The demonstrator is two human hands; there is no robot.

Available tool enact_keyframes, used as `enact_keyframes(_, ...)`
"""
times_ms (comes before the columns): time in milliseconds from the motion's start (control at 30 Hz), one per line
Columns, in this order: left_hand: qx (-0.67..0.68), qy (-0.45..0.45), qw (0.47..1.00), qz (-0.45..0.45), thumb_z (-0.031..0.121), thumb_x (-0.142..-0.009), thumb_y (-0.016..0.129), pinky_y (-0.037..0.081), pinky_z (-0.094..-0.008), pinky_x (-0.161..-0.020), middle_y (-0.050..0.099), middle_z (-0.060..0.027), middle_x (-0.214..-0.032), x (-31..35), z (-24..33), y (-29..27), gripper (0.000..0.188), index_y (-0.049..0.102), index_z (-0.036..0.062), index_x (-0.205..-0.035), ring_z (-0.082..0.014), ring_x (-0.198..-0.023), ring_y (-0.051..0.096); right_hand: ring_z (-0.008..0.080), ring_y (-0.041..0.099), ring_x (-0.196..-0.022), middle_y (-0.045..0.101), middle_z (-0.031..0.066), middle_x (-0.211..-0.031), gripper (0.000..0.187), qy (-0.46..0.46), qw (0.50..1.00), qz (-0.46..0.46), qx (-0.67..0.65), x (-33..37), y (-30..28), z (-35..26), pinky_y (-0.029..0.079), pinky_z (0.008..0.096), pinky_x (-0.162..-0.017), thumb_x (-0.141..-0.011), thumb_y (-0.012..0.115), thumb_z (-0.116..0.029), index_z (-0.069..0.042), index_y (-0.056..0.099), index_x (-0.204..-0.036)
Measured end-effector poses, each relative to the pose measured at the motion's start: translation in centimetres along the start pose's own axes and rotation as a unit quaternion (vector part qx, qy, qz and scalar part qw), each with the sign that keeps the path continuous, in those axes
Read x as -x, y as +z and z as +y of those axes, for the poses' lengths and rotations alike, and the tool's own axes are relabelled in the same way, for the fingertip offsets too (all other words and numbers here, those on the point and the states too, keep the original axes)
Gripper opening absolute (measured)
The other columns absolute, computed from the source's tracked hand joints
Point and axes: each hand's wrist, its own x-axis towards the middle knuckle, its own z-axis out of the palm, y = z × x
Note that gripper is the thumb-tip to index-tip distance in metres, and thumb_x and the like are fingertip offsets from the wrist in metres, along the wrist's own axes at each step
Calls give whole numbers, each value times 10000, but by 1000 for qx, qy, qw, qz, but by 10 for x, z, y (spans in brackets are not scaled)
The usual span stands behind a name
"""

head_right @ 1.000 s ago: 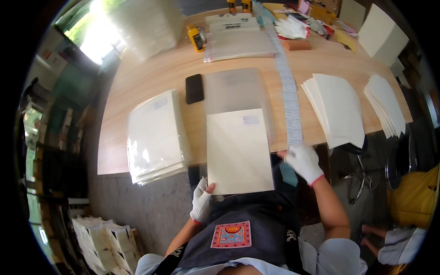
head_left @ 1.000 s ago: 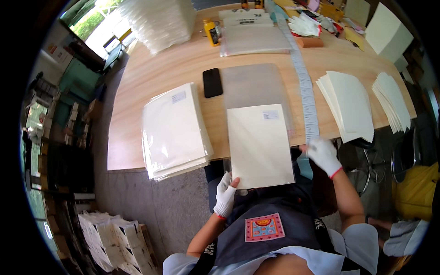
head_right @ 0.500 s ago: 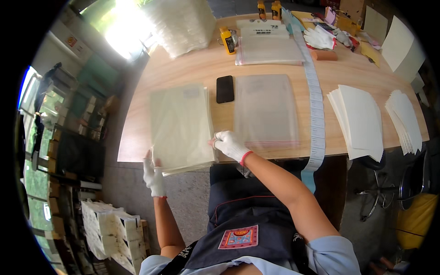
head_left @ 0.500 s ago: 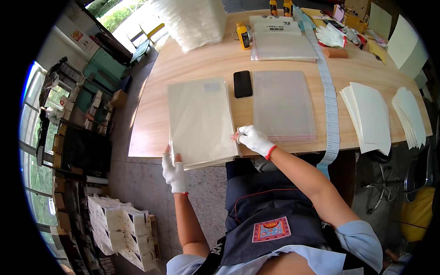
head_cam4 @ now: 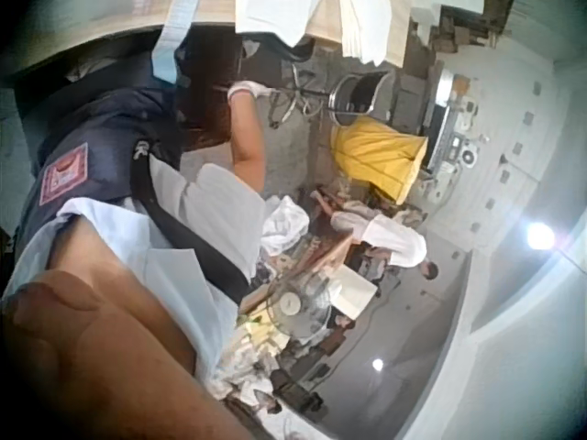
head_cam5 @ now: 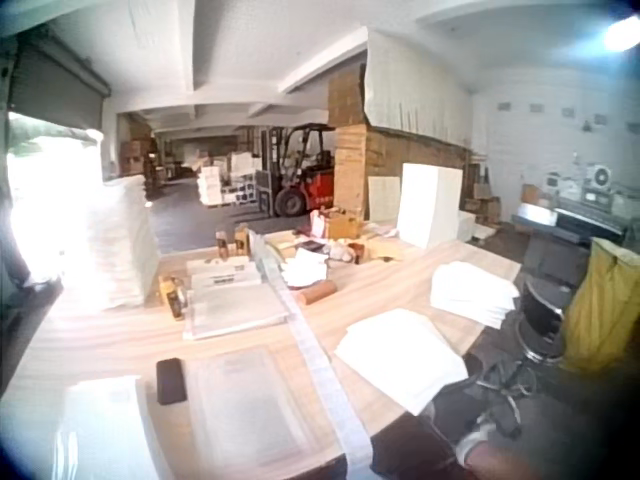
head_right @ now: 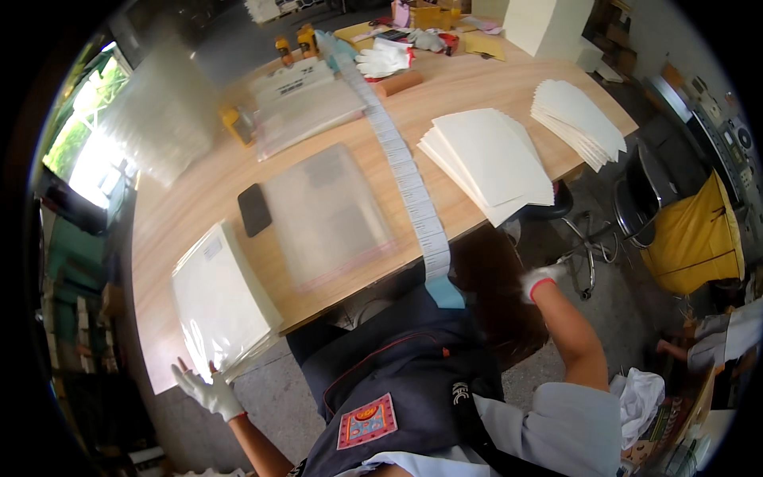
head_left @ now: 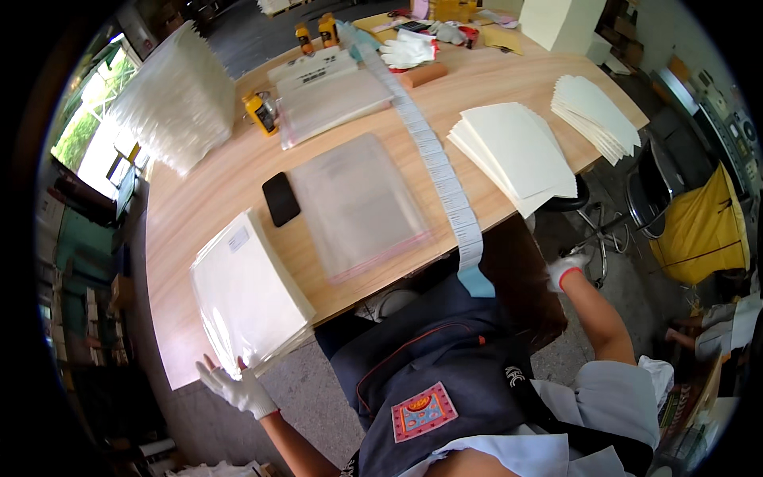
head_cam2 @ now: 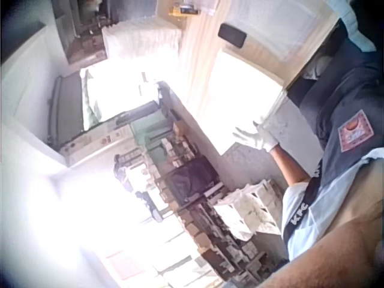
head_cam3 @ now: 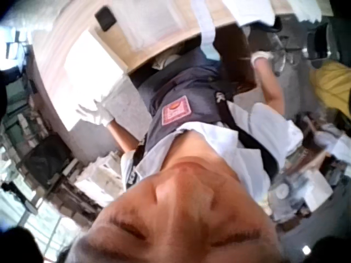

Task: The person places white sheets of paper into clear plastic sleeves at a wooden table. They smooth the paper inside the sleeve and then place the finished unit onto a stack. The process is repeated continuously with a stack of paper and sleeves available on the table.

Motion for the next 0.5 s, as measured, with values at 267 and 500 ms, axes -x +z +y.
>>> enact_keyframes(267, 136, 51, 989, -20, -154, -758, 529, 491, -419, -898, 371, -228, -1330, -55, 110, 46, 590, 332, 6, -1290, -373, -1201, 426, 53, 403, -412, 568, 39, -662, 203, 56, 669, 101, -734, -4, -115, -58, 284, 194, -351, -895, 461, -200, -45, 584, -942)
enact_keyframes(500, 130, 31, 975, -178, -43, -702, 620, 442, -423, -933, 510, -172, -1232, -55, 171, 60, 224, 587, -18, -922, -372, -1228, 402, 19, 468, -468, 584, 85, -840, 201, 89, 493, -61, -863, -48, -119, -48, 340, 126, -362, -910, 418, -188, -26, 521, -971)
